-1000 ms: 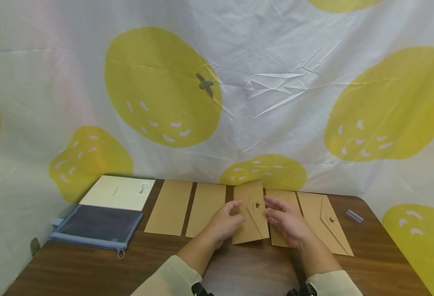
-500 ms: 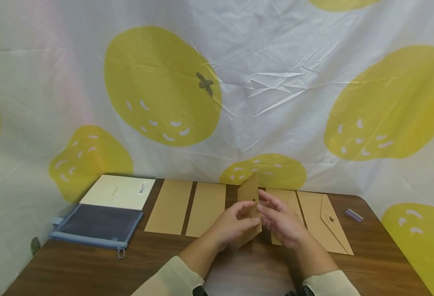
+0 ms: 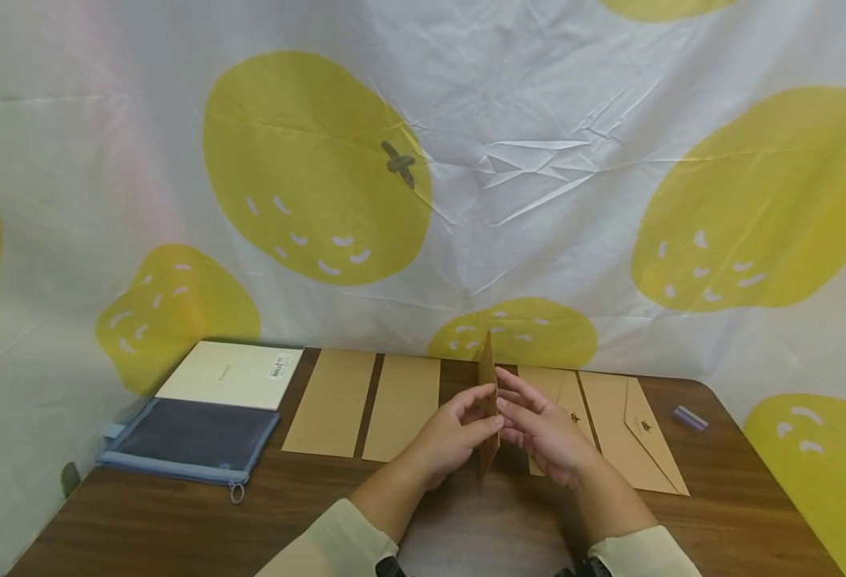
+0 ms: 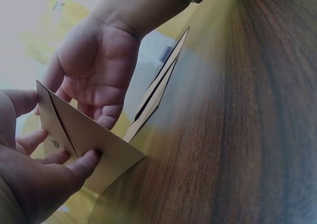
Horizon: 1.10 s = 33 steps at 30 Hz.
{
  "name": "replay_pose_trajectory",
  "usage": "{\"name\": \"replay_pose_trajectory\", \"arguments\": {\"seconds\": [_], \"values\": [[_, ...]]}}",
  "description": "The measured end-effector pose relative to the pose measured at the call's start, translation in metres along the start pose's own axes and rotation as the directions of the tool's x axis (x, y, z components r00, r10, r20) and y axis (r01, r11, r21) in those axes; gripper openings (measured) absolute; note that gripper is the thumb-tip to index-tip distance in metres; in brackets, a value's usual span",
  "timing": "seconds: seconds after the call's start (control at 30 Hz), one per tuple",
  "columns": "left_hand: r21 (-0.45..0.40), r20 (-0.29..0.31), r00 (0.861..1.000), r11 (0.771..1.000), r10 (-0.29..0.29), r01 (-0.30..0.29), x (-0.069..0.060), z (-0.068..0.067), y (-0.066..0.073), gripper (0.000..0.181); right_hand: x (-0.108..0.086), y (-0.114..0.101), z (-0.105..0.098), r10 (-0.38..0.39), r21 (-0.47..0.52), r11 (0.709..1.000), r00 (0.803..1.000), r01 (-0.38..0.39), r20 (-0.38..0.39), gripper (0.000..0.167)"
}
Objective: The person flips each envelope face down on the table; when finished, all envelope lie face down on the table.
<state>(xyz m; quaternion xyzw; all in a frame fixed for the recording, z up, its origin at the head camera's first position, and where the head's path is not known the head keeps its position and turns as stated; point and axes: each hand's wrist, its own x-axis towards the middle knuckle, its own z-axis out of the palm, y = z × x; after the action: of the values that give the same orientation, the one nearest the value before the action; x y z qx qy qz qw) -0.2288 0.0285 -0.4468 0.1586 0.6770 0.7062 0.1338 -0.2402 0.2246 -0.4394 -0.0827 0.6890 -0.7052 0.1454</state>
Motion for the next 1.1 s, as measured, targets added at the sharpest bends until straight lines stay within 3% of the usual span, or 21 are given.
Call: {"name": "replay_pose_trajectory", "arguments": {"seconds": [0.17, 0.33, 0.5, 0.73, 0.97, 1.1], "values": [[-0.157, 0.022, 1.0, 0.987, -0.004, 0.007, 0.003, 0.001, 0.0, 0.062, 0.001, 0.002, -0.001, -0.015, -0.053, 0.998, 1.0, 0.015, 0.006, 0.068], [-0.193, -0.013, 1.0, 0.981, 0.006, -0.008, 0.005, -0.002, -0.001, 0.063, 0.0, 0.003, -0.002, 0.024, -0.115, 0.993, 1.0, -0.021, 0.021, 0.066], [-0.139, -0.103, 0.995, 0.99, -0.006, -0.009, 0.005, -0.006, 0.0, 0.065, 0.0, 0.006, -0.003, 0.064, -0.104, 0.993, 0.998, -0.061, 0.022, 0.065], [-0.066, -0.209, 0.978, 0.998, -0.03, 0.016, 0.006, -0.011, -0.001, 0.073, 0.002, 0.008, -0.005, 0.078, -0.033, 0.996, 0.996, -0.079, -0.045, 0.071], [0.029, -0.293, 0.953, 0.996, -0.075, 0.087, 0.005, -0.012, -0.002, 0.071, 0.002, 0.007, -0.008, 0.091, 0.0, 0.996, 0.991, -0.092, -0.096, 0.072], [0.069, -0.31, 0.946, 0.99, -0.098, 0.126, 0.005, -0.014, -0.004, 0.069, 0.001, 0.007, -0.011, 0.092, 0.009, 0.996, 0.991, -0.092, -0.094, 0.071]]}}
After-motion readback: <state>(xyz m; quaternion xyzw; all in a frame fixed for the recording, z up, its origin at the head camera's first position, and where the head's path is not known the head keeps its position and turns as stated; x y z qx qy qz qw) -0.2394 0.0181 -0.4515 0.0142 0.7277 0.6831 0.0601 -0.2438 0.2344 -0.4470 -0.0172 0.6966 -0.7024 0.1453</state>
